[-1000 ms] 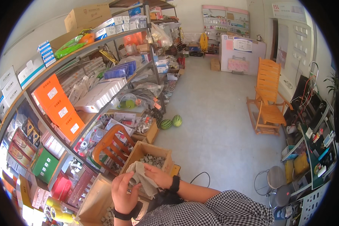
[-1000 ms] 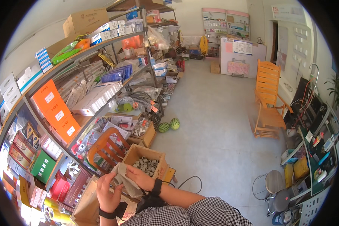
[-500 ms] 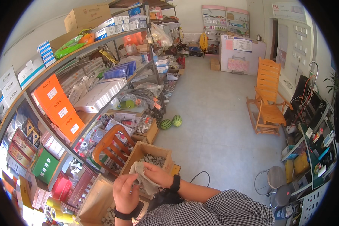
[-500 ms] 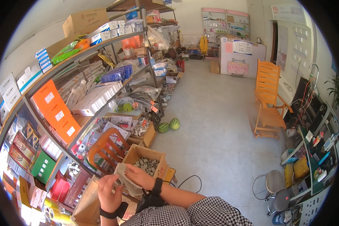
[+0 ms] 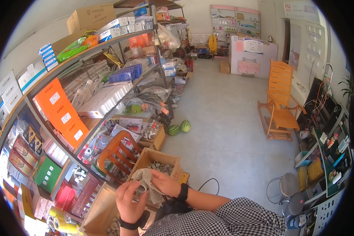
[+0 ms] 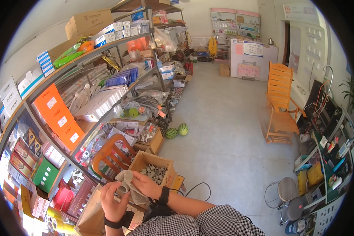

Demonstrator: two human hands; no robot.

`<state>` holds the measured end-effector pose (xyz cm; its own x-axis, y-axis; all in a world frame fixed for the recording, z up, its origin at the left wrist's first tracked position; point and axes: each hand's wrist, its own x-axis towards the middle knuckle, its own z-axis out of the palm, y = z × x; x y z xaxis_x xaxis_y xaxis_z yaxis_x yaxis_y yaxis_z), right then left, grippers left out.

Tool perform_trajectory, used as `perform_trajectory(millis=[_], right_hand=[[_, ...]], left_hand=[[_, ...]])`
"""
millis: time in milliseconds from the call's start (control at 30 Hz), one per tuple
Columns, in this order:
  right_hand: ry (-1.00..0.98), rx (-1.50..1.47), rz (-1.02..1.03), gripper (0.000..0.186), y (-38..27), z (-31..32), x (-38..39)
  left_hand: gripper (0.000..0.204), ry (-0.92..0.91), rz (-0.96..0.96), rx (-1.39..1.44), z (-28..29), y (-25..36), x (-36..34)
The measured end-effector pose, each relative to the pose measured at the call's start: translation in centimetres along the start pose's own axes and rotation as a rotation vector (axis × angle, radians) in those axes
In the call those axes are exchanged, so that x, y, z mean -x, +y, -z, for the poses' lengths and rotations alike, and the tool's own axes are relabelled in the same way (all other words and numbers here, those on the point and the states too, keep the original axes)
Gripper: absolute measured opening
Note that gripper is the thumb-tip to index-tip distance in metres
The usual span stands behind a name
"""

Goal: The person repeatedly picks small cylindrical metal parts from a wooden crate, wipes each with a cloth, and returns them to the crate. The process is repeated continuously throughout the clip.

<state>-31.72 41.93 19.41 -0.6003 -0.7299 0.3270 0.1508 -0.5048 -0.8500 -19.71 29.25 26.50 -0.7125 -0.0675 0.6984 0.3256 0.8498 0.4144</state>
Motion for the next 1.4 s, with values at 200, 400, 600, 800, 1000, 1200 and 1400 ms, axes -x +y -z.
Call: perform_trajectory(millis=[200, 400, 600, 800, 1000, 1200, 1400], right_hand=[[-0.011, -0.030, -0.139, 0.037, 0.1, 0.3, 0.2], [-0.120, -0.260, -0.256, 0.043, -0.1, 0.4, 0.8], [-0.108, -0.234, -0.354, 0.046, -1.5, -0.3, 1.5], [-0.129, -0.268, -0.308, 0.045, -0.7, 0.0, 1.1], [-0.085, -0.173, -0.121, 0.044, 0.6, 0.5, 1.3], [-0.086, 0.489, 0.083, 0.027, -2.1, -0.4, 2.0], [-0.097, 0.928, -0.031, 0.023, -2.9, -0.6, 1.7]], left_hand=[[0.043, 0.134, -0.008, 0.079, 0.1, -0.1, 0.2], [0.044, 0.090, 0.138, 0.290, 0.1, -0.9, 0.1], [0.048, 0.006, 0.370, 0.811, 0.0, -1.3, 1.0], [0.053, 0.063, 0.298, 0.799, -0.3, -1.5, 1.3], [0.051, 0.165, 0.371, 0.721, -0.2, -2.1, 0.9], [0.049, -0.047, 0.212, 0.147, -0.2, -2.5, 0.7], [0.050, -0.062, 0.107, 0.058, -0.8, -1.6, 0.3]])
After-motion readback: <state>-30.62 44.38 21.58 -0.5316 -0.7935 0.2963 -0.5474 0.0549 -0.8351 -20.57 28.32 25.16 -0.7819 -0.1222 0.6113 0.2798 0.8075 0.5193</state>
